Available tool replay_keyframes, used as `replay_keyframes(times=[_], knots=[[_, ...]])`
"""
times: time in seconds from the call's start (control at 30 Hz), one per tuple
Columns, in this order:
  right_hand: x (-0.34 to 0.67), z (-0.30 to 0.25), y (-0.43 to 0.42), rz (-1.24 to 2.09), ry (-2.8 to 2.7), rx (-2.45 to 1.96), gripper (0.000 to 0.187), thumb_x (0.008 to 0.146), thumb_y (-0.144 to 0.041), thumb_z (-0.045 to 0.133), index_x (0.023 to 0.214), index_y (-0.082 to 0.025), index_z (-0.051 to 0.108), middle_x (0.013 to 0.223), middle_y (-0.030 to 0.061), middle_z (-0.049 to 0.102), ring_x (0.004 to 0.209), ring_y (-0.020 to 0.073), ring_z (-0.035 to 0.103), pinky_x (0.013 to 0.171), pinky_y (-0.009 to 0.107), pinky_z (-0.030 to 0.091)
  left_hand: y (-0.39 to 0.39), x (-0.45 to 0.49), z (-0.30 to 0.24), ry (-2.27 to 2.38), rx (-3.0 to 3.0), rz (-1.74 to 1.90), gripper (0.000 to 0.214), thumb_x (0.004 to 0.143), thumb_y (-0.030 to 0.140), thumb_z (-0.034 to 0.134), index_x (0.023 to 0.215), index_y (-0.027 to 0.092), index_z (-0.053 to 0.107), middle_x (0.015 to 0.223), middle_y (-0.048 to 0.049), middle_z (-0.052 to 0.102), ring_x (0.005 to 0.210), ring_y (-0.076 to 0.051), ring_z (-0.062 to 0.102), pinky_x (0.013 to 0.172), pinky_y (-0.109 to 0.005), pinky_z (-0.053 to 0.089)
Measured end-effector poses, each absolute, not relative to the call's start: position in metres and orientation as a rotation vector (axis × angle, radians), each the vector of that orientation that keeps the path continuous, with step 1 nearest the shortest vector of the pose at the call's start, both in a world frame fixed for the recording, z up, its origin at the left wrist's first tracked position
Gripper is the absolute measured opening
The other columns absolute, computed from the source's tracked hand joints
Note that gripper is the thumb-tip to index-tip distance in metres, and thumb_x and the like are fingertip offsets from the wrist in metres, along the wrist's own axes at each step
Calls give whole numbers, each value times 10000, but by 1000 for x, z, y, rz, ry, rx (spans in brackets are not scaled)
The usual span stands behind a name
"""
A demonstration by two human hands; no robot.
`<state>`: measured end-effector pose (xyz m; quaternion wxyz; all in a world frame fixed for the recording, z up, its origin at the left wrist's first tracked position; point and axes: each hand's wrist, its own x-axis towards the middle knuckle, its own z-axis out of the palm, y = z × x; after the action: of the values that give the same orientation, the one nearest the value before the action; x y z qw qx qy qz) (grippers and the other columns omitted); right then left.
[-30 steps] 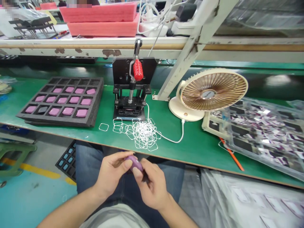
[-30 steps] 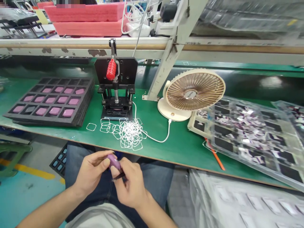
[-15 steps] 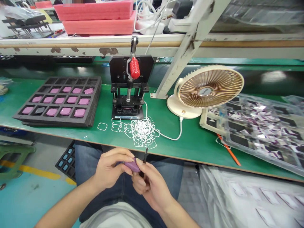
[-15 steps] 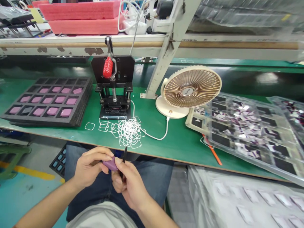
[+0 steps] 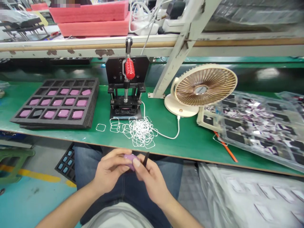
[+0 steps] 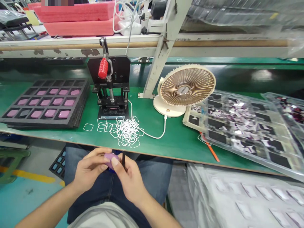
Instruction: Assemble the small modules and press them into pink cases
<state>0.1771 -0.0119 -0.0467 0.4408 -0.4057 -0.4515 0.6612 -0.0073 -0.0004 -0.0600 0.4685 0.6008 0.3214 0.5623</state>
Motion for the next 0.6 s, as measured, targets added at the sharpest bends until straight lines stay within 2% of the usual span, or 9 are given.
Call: replay_keyframes(times=[0.03, 0.1, 0.2, 0.27, 0.4, 0.5, 0.53, 0.6], knots=[[181, -47, -9, 1407, -1388, -1017, 415, 1084, -463, 595, 779, -213, 465, 673, -53, 389, 578, 110, 324, 555, 282, 235, 1, -8, -58, 801, 1384, 1339, 356, 967, 301, 807, 1323, 311, 785, 1403, -119, 728, 1186, -245, 754, 997, -344, 641], [188, -47, -3, 966, -1827, -966, 277, 1065, -273, 571, 813, -212, 477, 724, -33, 440, 619, 127, 379, 592, 308, 245, 5, -9, -52, 864, 1259, 1250, 381, 956, 373, 817, 1326, 290, 789, 1332, -137, 753, 1103, -247, 780, 934, -331, 656], [194, -44, 3, 590, -2115, -872, 126, 991, -127, 537, 908, -217, 514, 770, -18, 504, 616, 145, 409, 590, 333, 252, 11, -14, -40, 964, 1279, 1151, 195, 908, 361, 867, 1072, 255, 877, 1010, -87, 817, 909, -201, 791, 824, -253, 640], [195, -43, 3, 488, -2151, -858, 120, 980, -104, 517, 945, -219, 527, 776, -10, 530, 606, 155, 418, 581, 341, 266, 12, -17, -34, 964, 1356, 1140, 154, 888, 367, 885, 997, 258, 885, 950, -72, 826, 892, -201, 779, 823, -252, 626], [193, -43, -1, 472, -2146, -821, 119, 994, -150, 534, 908, -231, 542, 701, -10, 510, 573, 163, 394, 573, 355, 246, 11, -16, -32, 901, 1457, 1161, 151, 939, 392, 831, 992, 258, 876, 908, -59, 827, 855, -194, 764, 816, -261, 612], [191, -42, -2, 642, -2071, -852, 199, 1036, -208, 517, 839, -238, 512, 677, -5, 496, 568, 157, 388, 587, 356, 238, 8, -11, -35, 930, 1481, 1196, 131, 975, 357, 793, 1023, 258, 862, 923, -51, 820, 829, -176, 770, 770, -237, 618], [190, -42, -1, 745, -2011, -885, 237, 1063, -242, 501, 827, -237, 499, 690, -1, 501, 584, 157, 405, 597, 351, 253, 9, -11, -36, 964, 1503, 1207, 137, 988, 325, 777, 1087, 266, 851, 965, -52, 819, 852, -175, 778, 772, -234, 627], [188, -38, 3, 1003, -1804, -980, 336, 1115, -348, 481, 800, -233, 474, 716, -1, 492, 625, 156, 425, 616, 332, 295, 11, -11, -37, 1020, 1645, 1235, 303, 986, 269, 778, 1289, 281, 785, 1141, -81, 799, 989, -200, 788, 859, -273, 653]])
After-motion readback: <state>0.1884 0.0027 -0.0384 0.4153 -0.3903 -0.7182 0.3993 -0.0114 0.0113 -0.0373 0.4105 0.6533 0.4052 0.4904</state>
